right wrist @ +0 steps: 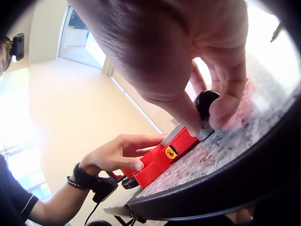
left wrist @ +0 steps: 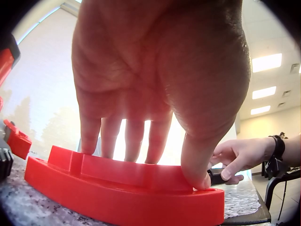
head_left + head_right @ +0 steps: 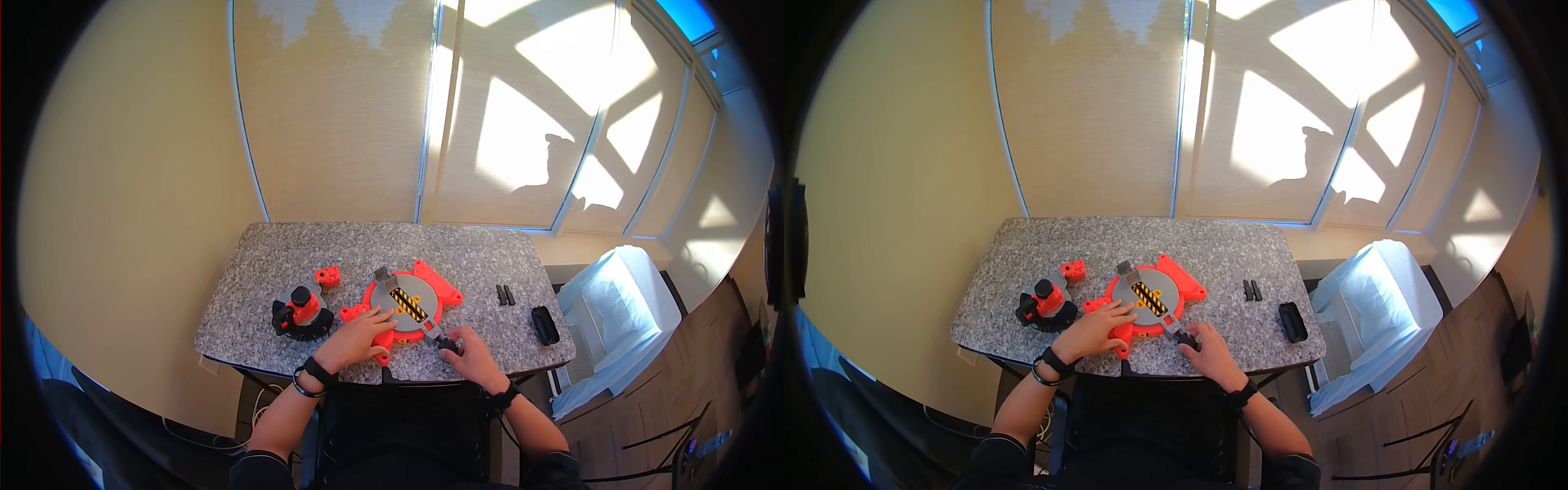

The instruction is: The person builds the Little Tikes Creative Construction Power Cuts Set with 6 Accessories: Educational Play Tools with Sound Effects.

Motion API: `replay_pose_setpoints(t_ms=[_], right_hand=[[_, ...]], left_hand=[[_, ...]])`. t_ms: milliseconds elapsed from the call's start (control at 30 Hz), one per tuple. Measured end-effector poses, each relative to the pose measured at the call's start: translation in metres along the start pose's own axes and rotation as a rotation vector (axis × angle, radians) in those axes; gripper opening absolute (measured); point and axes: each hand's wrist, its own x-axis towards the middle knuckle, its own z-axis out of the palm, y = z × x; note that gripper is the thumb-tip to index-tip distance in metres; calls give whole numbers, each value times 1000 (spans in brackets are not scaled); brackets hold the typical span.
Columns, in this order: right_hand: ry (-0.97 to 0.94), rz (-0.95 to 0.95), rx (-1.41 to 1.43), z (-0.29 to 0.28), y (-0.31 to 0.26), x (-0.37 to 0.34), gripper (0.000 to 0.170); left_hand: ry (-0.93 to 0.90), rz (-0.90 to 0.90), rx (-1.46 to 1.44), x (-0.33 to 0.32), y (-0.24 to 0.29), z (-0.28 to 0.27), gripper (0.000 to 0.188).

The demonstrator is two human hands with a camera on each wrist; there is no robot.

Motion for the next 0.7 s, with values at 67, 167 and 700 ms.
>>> replay_pose_setpoints(t_ms=[67,167,700], right_hand=[[11,6,9,1,2,-1,38],[36,2,15,3,5,-2,32],[24,-17,-17,2,2,1,41]], left_hand=[[2,6,4,0,0,0,72],[1,7,4,0,0,0,72],[-31,-2,17,2,-4,0,76]])
